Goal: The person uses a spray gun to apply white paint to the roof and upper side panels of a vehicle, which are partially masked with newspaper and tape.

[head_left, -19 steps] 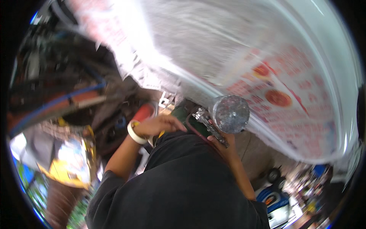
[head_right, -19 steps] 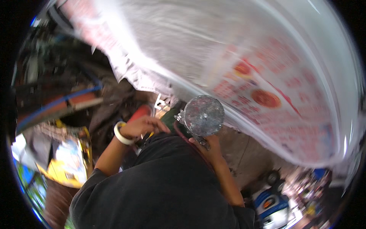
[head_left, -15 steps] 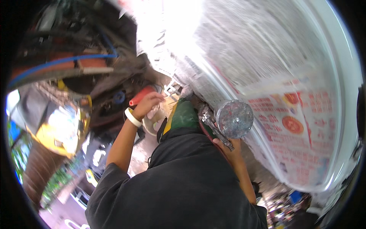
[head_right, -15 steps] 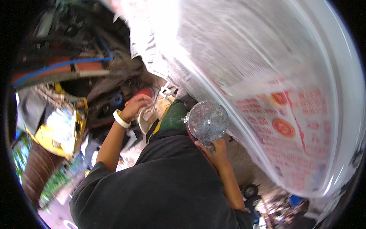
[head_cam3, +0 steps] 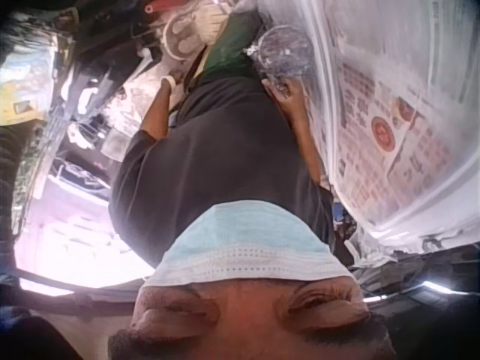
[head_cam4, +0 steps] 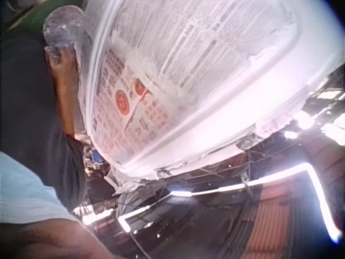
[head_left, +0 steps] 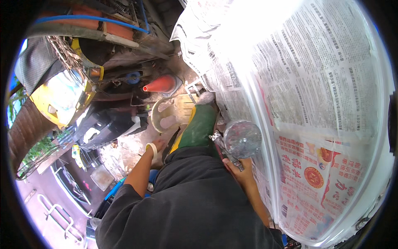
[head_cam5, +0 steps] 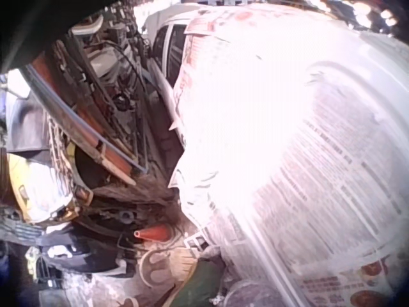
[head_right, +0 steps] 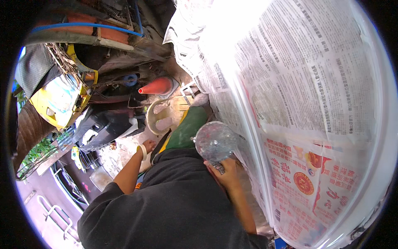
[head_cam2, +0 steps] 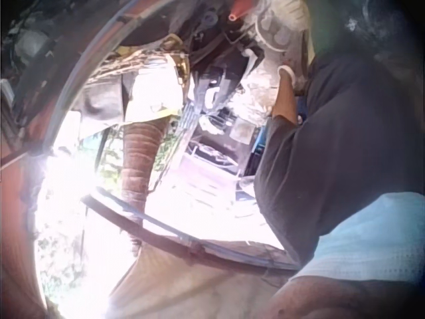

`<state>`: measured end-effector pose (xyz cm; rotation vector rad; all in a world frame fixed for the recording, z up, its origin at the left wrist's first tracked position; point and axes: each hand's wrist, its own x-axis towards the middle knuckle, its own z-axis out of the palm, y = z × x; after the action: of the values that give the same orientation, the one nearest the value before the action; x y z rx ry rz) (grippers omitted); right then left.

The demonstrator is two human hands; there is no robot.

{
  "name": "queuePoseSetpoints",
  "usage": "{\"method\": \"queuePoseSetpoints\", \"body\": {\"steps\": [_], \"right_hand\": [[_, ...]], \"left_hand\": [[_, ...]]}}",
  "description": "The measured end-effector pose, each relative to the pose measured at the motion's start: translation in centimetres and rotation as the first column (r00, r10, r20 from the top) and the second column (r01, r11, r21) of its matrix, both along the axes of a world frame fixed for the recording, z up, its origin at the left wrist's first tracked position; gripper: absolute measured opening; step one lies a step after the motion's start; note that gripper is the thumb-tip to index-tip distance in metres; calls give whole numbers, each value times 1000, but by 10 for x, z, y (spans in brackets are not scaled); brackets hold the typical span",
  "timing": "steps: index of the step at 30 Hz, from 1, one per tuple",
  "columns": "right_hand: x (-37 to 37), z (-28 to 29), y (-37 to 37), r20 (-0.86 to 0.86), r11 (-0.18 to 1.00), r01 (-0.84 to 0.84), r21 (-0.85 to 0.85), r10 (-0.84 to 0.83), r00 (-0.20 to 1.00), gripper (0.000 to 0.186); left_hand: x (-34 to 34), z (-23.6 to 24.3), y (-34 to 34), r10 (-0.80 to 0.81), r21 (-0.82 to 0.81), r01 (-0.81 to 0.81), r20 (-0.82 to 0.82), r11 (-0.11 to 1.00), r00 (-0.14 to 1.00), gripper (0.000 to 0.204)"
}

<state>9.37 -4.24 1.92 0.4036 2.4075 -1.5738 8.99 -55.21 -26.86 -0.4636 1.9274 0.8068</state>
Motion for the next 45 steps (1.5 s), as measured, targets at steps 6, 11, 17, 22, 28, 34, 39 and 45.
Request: {"method": "queuePoseSetpoints", "body": {"steps": [6, 11, 17, 22, 28, 34, 39, 45], "right_hand": [[1, -9, -17, 90, 972, 58, -229, -38, 995, 31], [18, -80, -29, 79, 963, 3, -270, 19, 997, 37], [28, -155, -78, 19, 988, 64, -141, -62, 998, 44], [26, -221, -140, 19, 985, 95, -146, -94, 995, 50], [19, -202, -208, 38, 987, 146, -73, -143, 989, 50], [9, -195, -252, -72, 978, 193, -78, -198, 977, 52], [-13, -167, -269, -104, 981, 184, -62, -190, 976, 54], [-17, -172, -277, -128, 980, 197, -40, -201, 971, 57]], "left_hand": [[-172, 80, 105, -131, 24, 156, -425, 987, 896, 32], [-258, 189, 233, 93, 462, 171, -495, 871, 864, 31], [-246, 260, 313, -455, 225, 923, -817, 313, 353, 51], [-230, 198, 273, -638, -68, 998, -768, 0, -52, 62], [-223, 193, 210, -665, -235, 958, -692, -162, -282, 63], [-236, 231, 169, -536, -272, 952, -788, -137, -302, 71], [-250, 257, 146, -531, -315, 933, -768, -174, -359, 64], [-255, 262, 134, -448, -353, 923, -808, -153, -383, 61]]}}
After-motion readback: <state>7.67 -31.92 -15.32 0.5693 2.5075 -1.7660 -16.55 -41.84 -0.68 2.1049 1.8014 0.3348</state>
